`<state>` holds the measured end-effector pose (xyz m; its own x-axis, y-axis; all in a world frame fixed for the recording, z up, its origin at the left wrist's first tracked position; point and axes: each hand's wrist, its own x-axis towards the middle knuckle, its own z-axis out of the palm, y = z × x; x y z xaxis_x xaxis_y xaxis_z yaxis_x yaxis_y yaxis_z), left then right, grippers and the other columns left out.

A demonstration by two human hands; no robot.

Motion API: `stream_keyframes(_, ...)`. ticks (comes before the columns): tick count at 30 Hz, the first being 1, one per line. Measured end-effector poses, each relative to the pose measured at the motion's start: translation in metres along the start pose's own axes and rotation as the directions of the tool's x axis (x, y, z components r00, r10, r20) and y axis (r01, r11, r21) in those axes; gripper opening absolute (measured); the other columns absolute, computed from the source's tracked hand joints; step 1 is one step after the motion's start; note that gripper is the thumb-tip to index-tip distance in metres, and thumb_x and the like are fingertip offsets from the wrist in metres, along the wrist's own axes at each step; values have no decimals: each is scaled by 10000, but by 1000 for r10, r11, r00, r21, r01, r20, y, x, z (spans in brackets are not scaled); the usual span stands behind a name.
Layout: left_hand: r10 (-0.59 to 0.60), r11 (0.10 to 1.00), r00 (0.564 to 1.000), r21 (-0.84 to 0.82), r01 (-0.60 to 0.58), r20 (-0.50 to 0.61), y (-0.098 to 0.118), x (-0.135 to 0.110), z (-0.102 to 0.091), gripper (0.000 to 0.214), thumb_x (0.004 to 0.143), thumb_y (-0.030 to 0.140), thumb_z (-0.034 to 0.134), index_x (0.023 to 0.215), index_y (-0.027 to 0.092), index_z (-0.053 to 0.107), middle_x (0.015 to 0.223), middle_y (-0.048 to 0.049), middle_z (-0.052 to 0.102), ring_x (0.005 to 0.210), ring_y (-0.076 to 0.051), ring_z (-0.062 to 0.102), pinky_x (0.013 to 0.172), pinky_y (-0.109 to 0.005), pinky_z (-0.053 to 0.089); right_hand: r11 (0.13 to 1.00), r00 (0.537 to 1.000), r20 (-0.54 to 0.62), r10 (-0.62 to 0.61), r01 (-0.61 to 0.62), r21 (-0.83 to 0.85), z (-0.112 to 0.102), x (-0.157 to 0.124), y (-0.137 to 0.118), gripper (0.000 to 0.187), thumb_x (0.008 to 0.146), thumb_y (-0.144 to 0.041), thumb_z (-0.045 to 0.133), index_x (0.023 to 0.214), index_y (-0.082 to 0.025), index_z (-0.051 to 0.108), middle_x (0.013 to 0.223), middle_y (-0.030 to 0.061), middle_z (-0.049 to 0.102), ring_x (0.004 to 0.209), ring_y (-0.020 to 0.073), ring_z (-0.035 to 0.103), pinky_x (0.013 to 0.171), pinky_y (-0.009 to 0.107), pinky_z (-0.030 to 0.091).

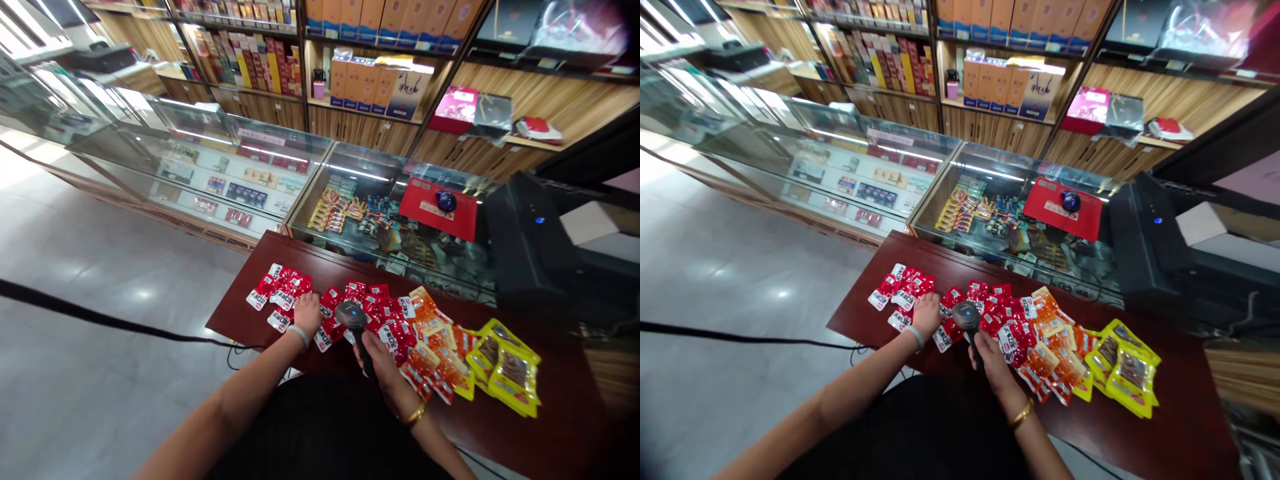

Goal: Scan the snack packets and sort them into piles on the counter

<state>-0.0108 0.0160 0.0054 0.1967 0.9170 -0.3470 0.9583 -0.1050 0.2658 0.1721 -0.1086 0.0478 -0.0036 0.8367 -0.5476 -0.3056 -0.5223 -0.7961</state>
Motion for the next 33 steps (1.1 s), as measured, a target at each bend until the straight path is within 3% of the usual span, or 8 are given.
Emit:
stream_keyframes(5, -99, 962, 988, -241, 125, 118, -8, -3, 0, 376, 810, 331, 613, 1132, 185, 484, 941, -98, 674, 899, -232, 638, 757, -300, 400, 1000, 1000, -23, -9, 9, 20, -3, 6, 1, 433, 800, -633, 595, 827, -203, 555, 577, -38, 555, 426, 88, 459, 415, 207, 322)
stream_keyframes(11, -104, 929, 991, -347, 126, 79, -23, -16, -4, 377, 779, 323, 647, 1091, 189, 483, 948, -85, 675, 874, -211, 639, 728, -271, 392, 999, 997, 57, -45, 44, 6, 11, 13, -16, 431, 812, -625, 586, 761, -199, 551, 589, -36, 553, 449, 91, 455, 445, 220, 338)
stream_keyframes(16, -213, 883, 976, -417, 213, 47, -42, -22, -18, 358, 786, 346, 637, 1076, 196, 489, 906, -64, 666, 824, -211, 628, 721, -284, 404, 1000, 996, 86, -18, 20, -22, 22, 15, -20, 450, 787, -655, 592, 764, -208, 542, 576, -42, 542, 438, 100, 442, 445, 233, 319)
stream_keyframes(20, -352, 907, 913, -316, 278, -207, -60, -21, -42, 446, 790, 370, 625, 1170, 190, 479, 1128, -120, 614, 1095, -277, 542, 915, -377, 382, 1000, 997, 73, -16, 18, -16, 19, 12, -16, 448, 783, -650, 601, 767, -207, 539, 577, -42, 537, 441, 97, 444, 448, 231, 320)
stream_keyframes(23, -223, 968, 916, -189, 167, -334, -55, -23, -46, 510, 781, 387, 642, 1230, 207, 479, 1307, -128, 504, 1240, -303, 414, 1025, -416, 301, 1000, 1000, 23, -22, 22, 2, 12, 10, -13, 447, 778, -642, 614, 735, -204, 534, 578, -34, 542, 438, 95, 435, 435, 232, 313)
stream_keyframes(25, -27, 990, 972, -139, -6, -234, -39, -26, -37, 443, 781, 419, 647, 1168, 232, 538, 1284, -103, 514, 1208, -291, 429, 1017, -402, 306, 999, 1000, -21, -17, 17, 28, 6, 8, -12, 454, 770, -647, 618, 718, -205, 528, 578, -29, 547, 438, 97, 433, 431, 233, 309)
stream_keyframes(28, 197, 976, 978, -87, -202, -65, -10, -34, -12, 470, 739, 505, 681, 1111, 236, 583, 1232, -103, 532, 1163, -290, 446, 988, -403, 321, 998, 997, -83, -8, 12, 58, -1, 7, -11, 469, 744, -671, 626, 718, -213, 524, 579, -27, 554, 437, 104, 444, 425, 237, 308)
stream_keyframes(33, 217, 976, 974, -1, -217, 59, 9, -37, 16, 534, 662, 484, 761, 1045, 160, 579, 1132, -159, 578, 1114, -322, 495, 939, -415, 349, 999, 990, -142, -19, 26, 45, -6, 0, -15, 495, 717, -701, 626, 712, -217, 527, 562, -27, 544, 424, 108, 437, 403, 237, 297)
